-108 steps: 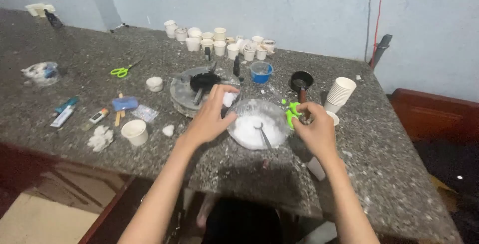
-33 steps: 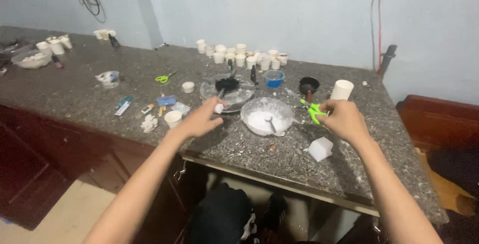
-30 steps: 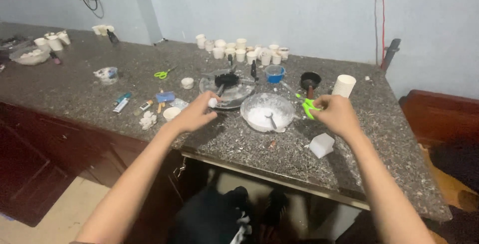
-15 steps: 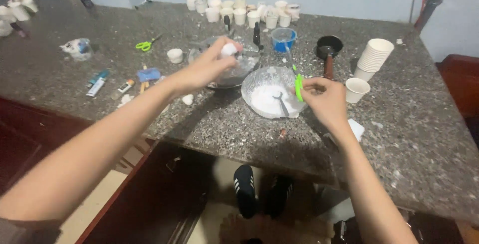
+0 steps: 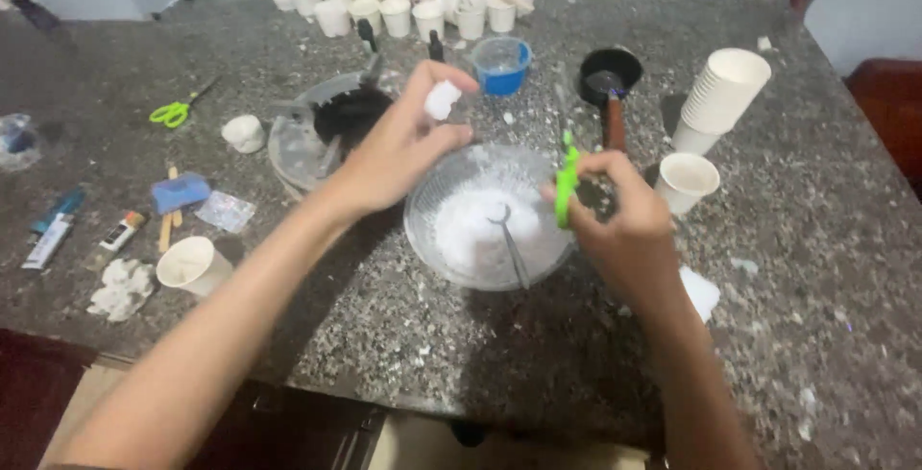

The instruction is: Using scissors to cut small pieces of white wax from a larger block into a bowl containing white powder.

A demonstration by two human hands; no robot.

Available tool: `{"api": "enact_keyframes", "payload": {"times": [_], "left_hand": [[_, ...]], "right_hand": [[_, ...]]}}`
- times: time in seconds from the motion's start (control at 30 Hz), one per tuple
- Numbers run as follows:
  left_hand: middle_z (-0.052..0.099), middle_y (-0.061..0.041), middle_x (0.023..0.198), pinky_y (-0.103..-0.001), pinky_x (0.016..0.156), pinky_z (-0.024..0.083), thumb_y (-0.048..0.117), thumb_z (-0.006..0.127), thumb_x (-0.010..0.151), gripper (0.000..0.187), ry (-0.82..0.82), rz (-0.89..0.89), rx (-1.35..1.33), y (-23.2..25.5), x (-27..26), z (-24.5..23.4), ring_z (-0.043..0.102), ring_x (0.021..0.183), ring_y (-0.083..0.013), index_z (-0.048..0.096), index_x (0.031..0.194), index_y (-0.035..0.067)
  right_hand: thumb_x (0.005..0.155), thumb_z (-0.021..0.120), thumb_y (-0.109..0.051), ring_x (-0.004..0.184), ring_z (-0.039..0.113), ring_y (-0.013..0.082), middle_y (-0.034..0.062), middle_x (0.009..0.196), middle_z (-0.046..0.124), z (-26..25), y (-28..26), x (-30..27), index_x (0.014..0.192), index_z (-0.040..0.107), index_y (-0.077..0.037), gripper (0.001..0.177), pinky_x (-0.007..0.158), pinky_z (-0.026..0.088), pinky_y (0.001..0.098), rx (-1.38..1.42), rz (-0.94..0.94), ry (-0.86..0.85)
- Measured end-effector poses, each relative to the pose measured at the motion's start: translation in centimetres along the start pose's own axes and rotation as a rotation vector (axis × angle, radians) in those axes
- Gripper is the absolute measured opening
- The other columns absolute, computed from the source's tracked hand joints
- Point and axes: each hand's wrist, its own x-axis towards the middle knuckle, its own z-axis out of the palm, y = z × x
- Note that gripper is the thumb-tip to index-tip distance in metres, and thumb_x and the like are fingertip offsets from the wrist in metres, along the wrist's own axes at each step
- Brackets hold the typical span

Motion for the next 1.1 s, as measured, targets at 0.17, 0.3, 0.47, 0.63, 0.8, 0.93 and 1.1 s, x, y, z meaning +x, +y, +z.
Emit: {"api": "enact_keyframes", "payload": {"times": [0.17,0.3,0.47,0.63,0.8,0.93,1.1], "left_hand": [[0.045,-0.002,0.105,-0.027,0.071,0.039,0.033,0.049,0.097,0.032,-0.067,0.029,0.055,0.4,0.9,1.4,0.042,0.075,-0.0104,0.038,0.124,0.018],[0.049,-0.006,0.119,-0.035,0.094,0.039,0.033,0.048,0.100,0.028,-0.167,0.137,0.218,-2.2,1.6,3.1,0.048,0.108,-0.0192,0.041,0.118,0.012],[0.051,-0.006,0.123,-0.035,0.085,0.042,0.046,0.043,0.099,0.038,-0.199,0.009,0.192,0.2,0.0,2.7,0.051,0.098,-0.0174,0.038,0.121,0.015],[0.048,-0.001,0.123,-0.036,0.093,0.043,0.062,0.036,0.085,0.055,-0.272,-0.306,0.035,4.1,-1.7,2.3,0.054,0.110,-0.0141,0.037,0.123,0.022],[0.034,0.008,0.065,-0.019,0.046,0.028,0.044,0.030,0.110,0.043,-0.261,-0.144,0.245,2.8,-2.8,2.0,0.031,0.053,-0.0062,0.037,0.076,0.020],[0.066,-0.012,0.123,-0.033,0.066,0.063,0.059,0.022,0.094,0.073,-0.323,-0.273,0.394,5.4,-4.5,2.5,0.070,0.091,-0.0227,0.048,0.145,0.014],[0.051,-0.004,0.092,-0.024,0.053,0.038,0.012,0.059,0.097,0.024,-0.210,0.234,0.392,4.3,-4.3,3.0,0.042,0.067,-0.0104,0.048,0.117,0.007]], "right_hand": [[0.101,0.061,-0.024,0.092,0.057,0.0127,0.0007,0.100,0.062,0.6,-1.5,0.3,0.104,0.054,-0.013,0.014,0.081,0.044,0.0282,0.352,0.383,-0.047],[0.105,0.060,-0.027,0.086,0.046,0.0039,-0.0047,0.093,0.054,1.0,-1.7,-0.7,0.106,0.053,-0.014,0.015,0.078,0.038,0.0216,0.486,0.397,0.094],[0.100,0.063,-0.028,0.093,0.056,0.0068,-0.0028,0.103,0.065,-0.5,-3.8,-2.9,0.105,0.058,-0.014,0.016,0.084,0.046,0.0241,0.460,0.493,0.144],[0.089,0.078,-0.023,0.086,0.068,0.0102,-0.0009,0.096,0.075,-3.5,-7.6,-6.5,0.097,0.073,-0.014,0.013,0.073,0.055,0.0244,0.116,0.516,0.056],[0.089,0.083,0.006,0.089,0.072,0.0122,0.0093,0.098,0.077,-6.1,-8.8,-8.8,0.097,0.072,-0.002,0.016,0.064,0.050,0.0208,0.035,0.429,0.060],[0.103,0.088,0.004,0.106,0.067,0.0181,0.0119,0.111,0.071,-6.4,-8.3,-10.0,0.112,0.069,-0.002,0.022,0.077,0.044,0.0265,-0.075,0.352,0.057],[0.089,0.088,0.000,0.072,0.057,0.0119,0.0092,0.091,0.070,-5.0,-9.0,-8.4,0.095,0.071,-0.001,0.018,0.052,0.042,0.0230,-0.090,0.446,0.099]]}}
